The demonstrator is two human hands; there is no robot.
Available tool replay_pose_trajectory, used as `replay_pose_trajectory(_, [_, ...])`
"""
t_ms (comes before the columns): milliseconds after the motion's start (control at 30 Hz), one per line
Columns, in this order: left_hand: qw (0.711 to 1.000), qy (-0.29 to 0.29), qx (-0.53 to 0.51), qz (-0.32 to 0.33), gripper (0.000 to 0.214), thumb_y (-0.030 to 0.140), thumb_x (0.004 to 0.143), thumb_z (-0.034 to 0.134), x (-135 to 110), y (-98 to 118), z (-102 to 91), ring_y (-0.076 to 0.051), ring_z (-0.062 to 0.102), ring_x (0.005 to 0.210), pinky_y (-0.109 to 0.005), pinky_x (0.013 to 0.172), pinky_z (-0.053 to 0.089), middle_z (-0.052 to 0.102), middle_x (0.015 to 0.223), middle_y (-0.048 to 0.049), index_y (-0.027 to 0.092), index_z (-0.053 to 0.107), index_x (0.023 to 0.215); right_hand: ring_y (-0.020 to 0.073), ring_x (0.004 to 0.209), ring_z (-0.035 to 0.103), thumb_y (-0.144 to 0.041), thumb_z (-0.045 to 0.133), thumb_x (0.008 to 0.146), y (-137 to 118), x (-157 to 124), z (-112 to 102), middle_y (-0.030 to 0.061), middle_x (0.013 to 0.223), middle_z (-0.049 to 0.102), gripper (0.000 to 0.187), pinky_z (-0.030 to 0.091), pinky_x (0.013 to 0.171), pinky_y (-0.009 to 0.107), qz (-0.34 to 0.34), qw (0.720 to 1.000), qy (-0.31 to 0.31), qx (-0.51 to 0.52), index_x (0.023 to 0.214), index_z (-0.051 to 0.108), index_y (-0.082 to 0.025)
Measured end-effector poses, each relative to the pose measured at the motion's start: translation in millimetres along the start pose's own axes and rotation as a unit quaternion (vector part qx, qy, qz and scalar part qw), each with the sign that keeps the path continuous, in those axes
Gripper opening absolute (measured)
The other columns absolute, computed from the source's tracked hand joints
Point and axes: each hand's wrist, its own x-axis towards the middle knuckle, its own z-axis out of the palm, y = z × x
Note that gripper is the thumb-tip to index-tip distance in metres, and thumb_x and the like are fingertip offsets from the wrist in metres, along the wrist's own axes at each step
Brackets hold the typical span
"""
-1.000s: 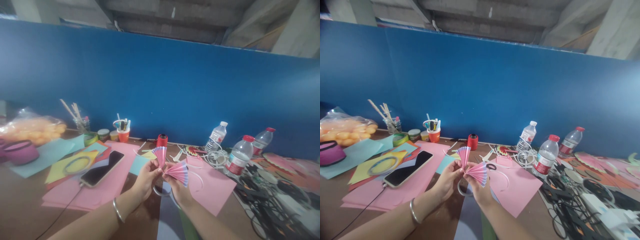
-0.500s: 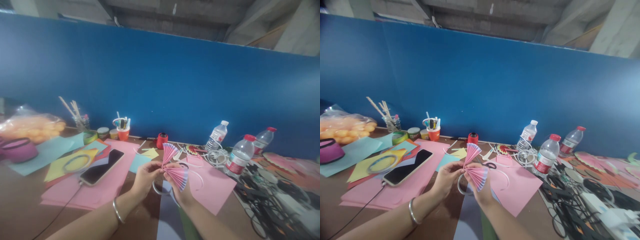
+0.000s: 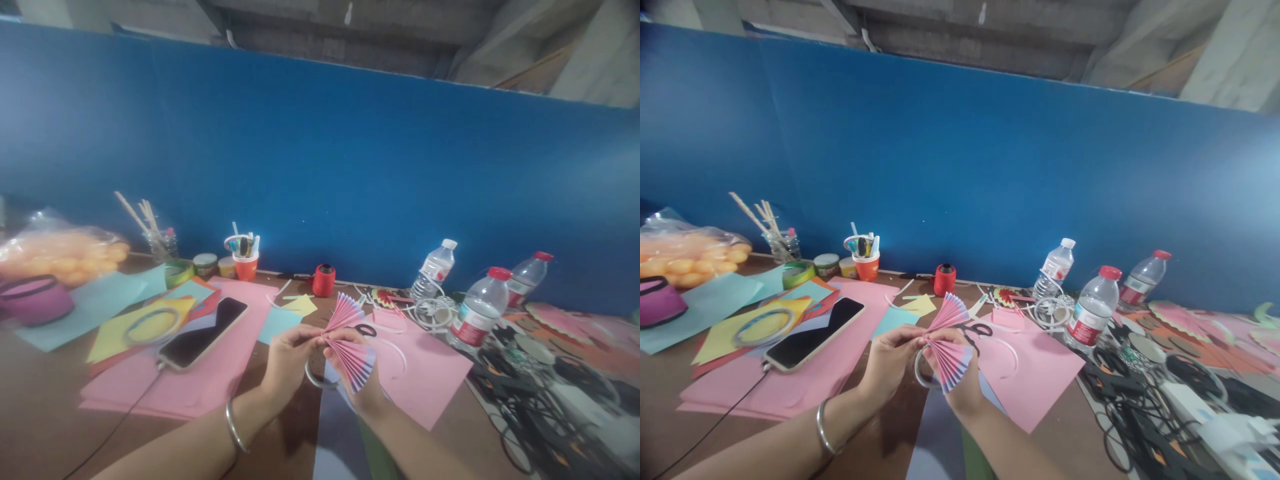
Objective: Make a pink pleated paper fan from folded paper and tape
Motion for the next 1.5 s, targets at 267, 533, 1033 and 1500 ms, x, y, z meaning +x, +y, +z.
replay_pose_trajectory(267, [1.000, 0.000, -0.013, 0.016, 0.003, 0.016, 0.065, 0.069, -2, 2, 1.9, -0.018, 0.062, 0.072, -0.027, 0.069, 0.050, 0.069, 0.073, -0.0040, 0.018, 0.070, 0.067, 0.0186, 0.079, 0.061, -0.019, 0.063, 0.073, 3, -2, 1, 0.0040, 0.084, 0.063, 0.015, 0.051, 0.071, 0.032, -0.020, 0.999, 0.006, -0.024, 0.087, 0.059, -0.021])
replay_pose_trajectory(533, [1.000, 0.002, -0.012, 0.009, 0.003, 0.020, 0.066, 0.070, -1, -2, -0.6, -0.018, 0.062, 0.075, -0.028, 0.072, 0.049, 0.068, 0.076, -0.0034, 0.018, 0.070, 0.069, 0.0178, 0.080, 0.061, -0.016, 0.062, 0.074, -4, 0, 2, 0.0028, 0.085, 0.064, 0.016, 0.050, 0.072, 0.029, -0.029, 0.998, 0.014, -0.048, 0.089, 0.060, -0.022])
replay_pose_trajectory(1033, [0.975, -0.066, -0.152, -0.149, 0.035, 0.025, 0.064, 0.073, 10, 5, 3.2, -0.013, 0.061, 0.066, -0.021, 0.059, 0.046, 0.064, 0.080, -0.0023, 0.017, 0.057, 0.094, 0.0184, 0.079, 0.056, -0.018, 0.060, 0.073, 16, 1, -10, 0.0037, 0.084, 0.059, 0.015, 0.046, 0.072, 0.033, -0.091, 0.981, -0.080, -0.153, 0.087, 0.054, -0.021])
replay_pose_trajectory(1500, [0.964, -0.010, -0.211, -0.163, 0.024, 0.026, 0.066, 0.072, 15, -3, -2.5, -0.010, 0.059, 0.066, -0.021, 0.065, 0.047, 0.062, 0.076, 0.0000, 0.015, 0.059, 0.083, 0.0224, 0.091, 0.057, -0.016, 0.049, 0.077, 19, 5, -16, 0.0077, 0.099, 0.064, 0.031, 0.045, 0.079, 0.040, -0.231, 0.924, -0.148, -0.266, 0.108, 0.054, -0.024])
